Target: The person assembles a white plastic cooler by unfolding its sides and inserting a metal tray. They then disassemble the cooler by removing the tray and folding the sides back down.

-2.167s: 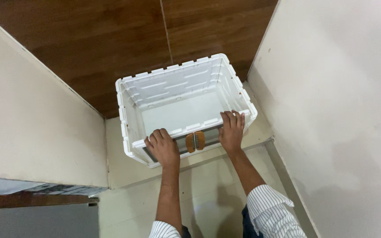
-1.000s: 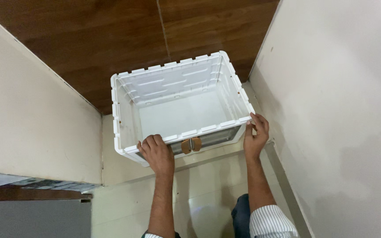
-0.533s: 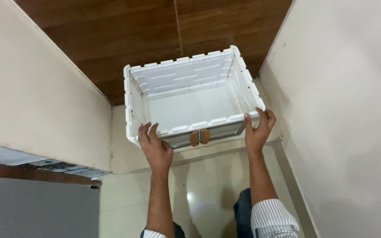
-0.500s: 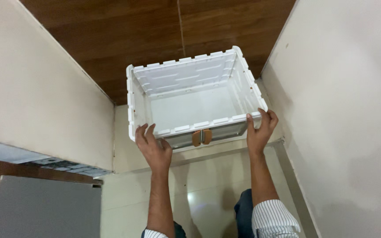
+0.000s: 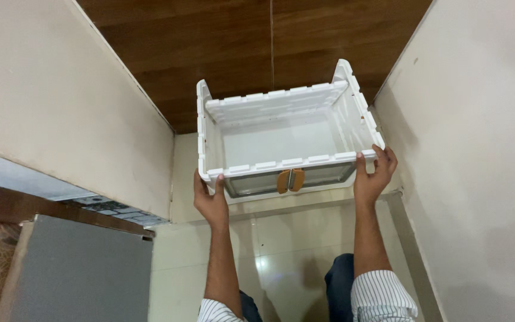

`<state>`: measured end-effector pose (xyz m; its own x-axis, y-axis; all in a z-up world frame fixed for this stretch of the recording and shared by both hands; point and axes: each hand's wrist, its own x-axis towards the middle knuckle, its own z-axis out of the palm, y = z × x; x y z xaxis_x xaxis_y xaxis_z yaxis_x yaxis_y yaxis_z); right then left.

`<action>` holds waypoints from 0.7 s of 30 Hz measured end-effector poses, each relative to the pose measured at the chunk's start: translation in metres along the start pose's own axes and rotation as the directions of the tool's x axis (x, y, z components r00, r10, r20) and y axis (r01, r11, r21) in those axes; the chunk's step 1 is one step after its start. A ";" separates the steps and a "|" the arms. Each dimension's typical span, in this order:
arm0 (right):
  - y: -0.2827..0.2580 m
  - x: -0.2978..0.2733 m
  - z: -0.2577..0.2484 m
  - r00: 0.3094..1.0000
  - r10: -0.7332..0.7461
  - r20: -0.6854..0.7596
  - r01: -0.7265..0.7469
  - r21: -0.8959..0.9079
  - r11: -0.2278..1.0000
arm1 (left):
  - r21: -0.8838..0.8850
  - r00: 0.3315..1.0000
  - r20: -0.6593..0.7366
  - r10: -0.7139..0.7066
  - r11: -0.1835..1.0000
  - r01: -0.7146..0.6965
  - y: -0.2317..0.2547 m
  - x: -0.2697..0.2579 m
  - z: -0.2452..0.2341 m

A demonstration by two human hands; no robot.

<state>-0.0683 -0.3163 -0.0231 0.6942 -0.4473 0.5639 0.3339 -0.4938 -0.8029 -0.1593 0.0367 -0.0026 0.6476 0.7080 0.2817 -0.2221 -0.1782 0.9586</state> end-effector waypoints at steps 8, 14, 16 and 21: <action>-0.004 0.000 -0.004 1.000 0.019 0.021 -0.019 -0.010 1.000 | 0.015 0.999 -0.024 0.024 1.000 -0.024 -0.004 0.004 0.003; -0.001 -0.001 -0.001 1.000 -0.010 0.013 0.010 0.002 1.000 | -0.022 1.000 0.021 0.002 1.000 -0.002 -0.011 0.011 -0.007; 0.000 0.000 0.001 1.000 -0.018 -0.006 0.018 -0.026 0.999 | -0.019 0.997 0.067 0.033 0.999 -0.032 -0.012 0.017 -0.011; 0.005 -0.002 0.003 1.000 -0.021 -0.012 0.021 0.000 1.000 | 0.017 0.978 0.182 0.100 0.994 -0.105 -0.021 0.023 -0.024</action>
<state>-0.0663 -0.3159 -0.0283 0.6793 -0.4462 0.5826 0.3485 -0.5025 -0.7912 -0.1578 0.0731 -0.0172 0.7437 0.5506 0.3791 -0.2765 -0.2630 0.9243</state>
